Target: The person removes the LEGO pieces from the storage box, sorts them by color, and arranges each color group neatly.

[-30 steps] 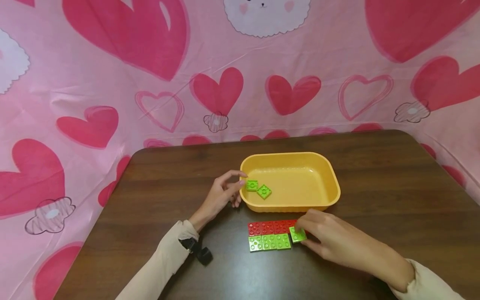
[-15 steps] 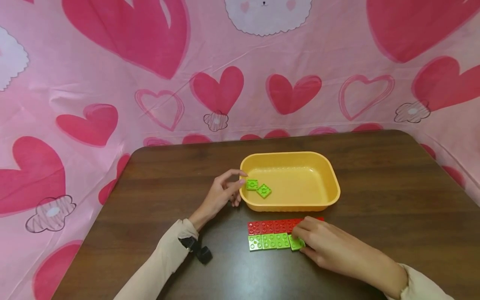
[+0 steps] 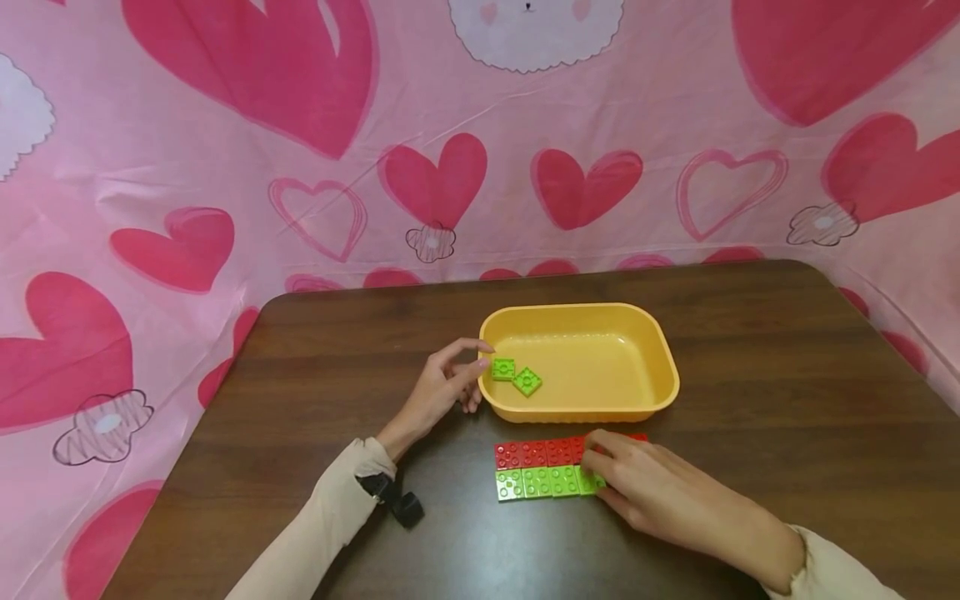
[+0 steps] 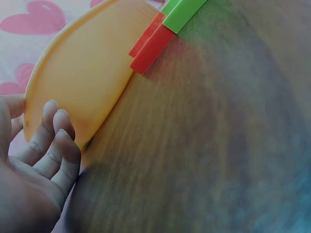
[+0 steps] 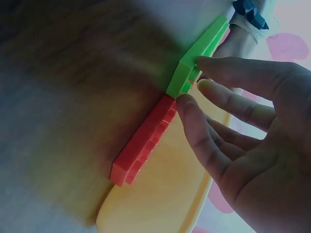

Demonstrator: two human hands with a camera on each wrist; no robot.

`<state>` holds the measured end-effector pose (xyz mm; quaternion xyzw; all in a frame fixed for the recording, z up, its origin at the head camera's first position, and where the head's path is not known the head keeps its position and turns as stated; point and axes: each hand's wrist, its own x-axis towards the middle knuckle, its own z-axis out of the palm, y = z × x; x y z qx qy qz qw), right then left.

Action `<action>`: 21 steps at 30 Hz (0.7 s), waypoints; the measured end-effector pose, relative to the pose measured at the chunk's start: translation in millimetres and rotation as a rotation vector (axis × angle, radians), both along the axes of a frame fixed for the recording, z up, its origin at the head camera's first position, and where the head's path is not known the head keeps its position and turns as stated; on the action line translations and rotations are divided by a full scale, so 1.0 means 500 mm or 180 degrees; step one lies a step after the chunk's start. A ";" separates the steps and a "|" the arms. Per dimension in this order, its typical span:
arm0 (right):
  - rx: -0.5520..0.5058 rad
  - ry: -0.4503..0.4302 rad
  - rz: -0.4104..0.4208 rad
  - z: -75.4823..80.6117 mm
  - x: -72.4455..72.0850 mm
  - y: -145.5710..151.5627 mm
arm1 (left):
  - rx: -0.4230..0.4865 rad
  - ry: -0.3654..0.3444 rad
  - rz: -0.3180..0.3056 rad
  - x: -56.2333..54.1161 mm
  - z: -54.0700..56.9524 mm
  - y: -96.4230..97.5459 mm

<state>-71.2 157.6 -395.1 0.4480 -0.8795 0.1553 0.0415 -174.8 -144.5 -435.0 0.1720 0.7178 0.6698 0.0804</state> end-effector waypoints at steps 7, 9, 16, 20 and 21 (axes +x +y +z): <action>-0.0015 0.0035 -0.0011 -0.005 -0.004 0.003 | 0.0035 -0.0013 0.0015 0.000 0.001 0.000; -0.0027 0.0058 0.0006 -0.006 -0.004 0.003 | 0.0049 -0.0027 0.0015 0.001 0.002 0.001; -0.0045 0.0089 0.0022 -0.005 -0.003 0.002 | 0.0033 -0.0009 0.0005 0.001 0.001 0.001; -0.0075 0.0113 0.0005 -0.001 -0.004 0.003 | 0.0036 0.0024 -0.0010 0.000 -0.001 0.000; -0.0092 0.0123 0.0000 0.000 -0.005 0.004 | 0.0036 0.0027 -0.0008 0.000 -0.002 0.001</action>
